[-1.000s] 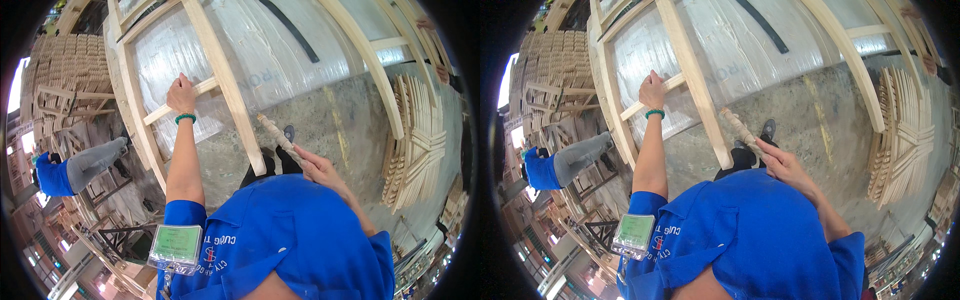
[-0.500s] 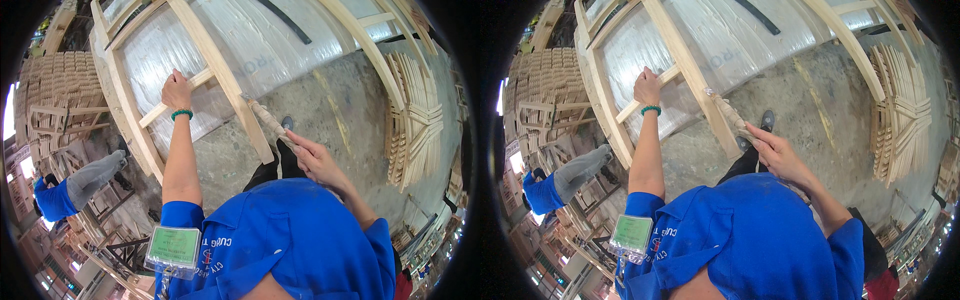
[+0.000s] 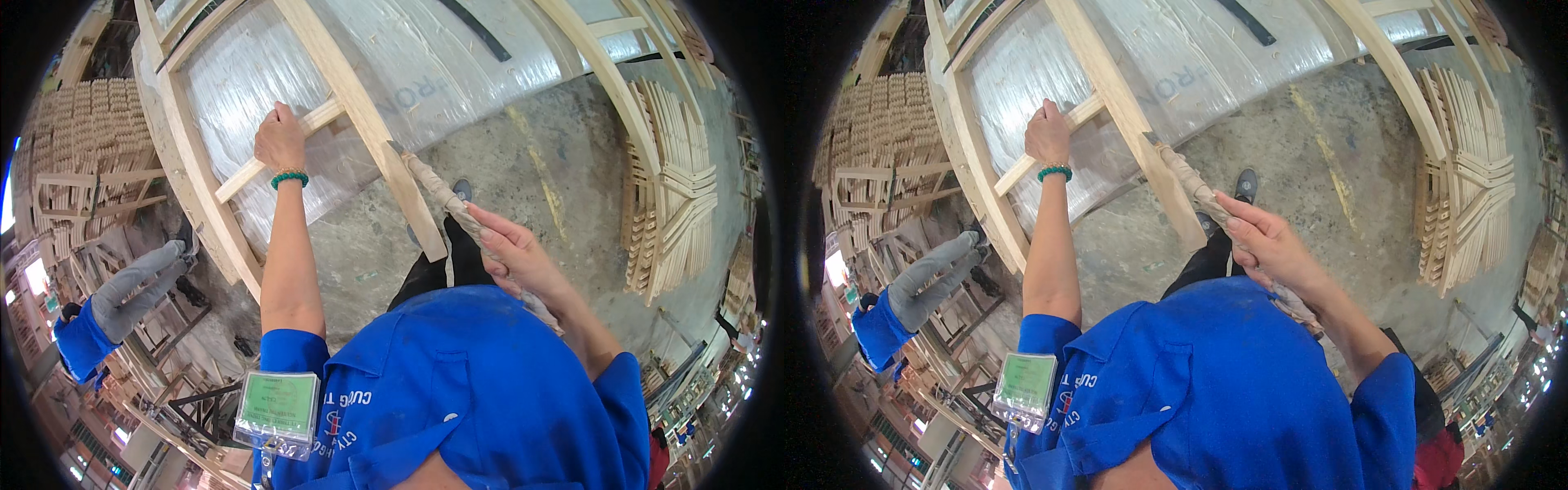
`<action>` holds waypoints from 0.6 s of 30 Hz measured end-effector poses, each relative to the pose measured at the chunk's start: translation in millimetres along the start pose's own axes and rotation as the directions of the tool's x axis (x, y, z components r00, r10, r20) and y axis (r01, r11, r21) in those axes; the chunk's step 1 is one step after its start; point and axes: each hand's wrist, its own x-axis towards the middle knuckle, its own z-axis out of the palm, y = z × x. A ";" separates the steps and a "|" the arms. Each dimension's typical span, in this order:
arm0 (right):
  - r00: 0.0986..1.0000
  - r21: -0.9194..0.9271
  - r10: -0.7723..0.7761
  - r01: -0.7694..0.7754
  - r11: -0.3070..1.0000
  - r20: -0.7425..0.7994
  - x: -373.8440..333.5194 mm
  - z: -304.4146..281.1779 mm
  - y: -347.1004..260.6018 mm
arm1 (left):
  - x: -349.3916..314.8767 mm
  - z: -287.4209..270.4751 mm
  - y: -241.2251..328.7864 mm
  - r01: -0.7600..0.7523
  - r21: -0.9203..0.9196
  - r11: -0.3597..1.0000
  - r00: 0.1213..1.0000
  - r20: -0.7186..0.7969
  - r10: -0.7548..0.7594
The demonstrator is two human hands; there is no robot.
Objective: The person sands the frame of a wooden chair using a sanding tool. They flip the chair over to sand different sides and then place it on a stack of finished chairs.
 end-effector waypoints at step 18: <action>0.974 -0.005 -0.217 0.217 0.976 -0.072 33.3 16.1 10.4 | -0.3 -2.3 1.5 0.000 0.044 0.999 0.997 0.071 -0.003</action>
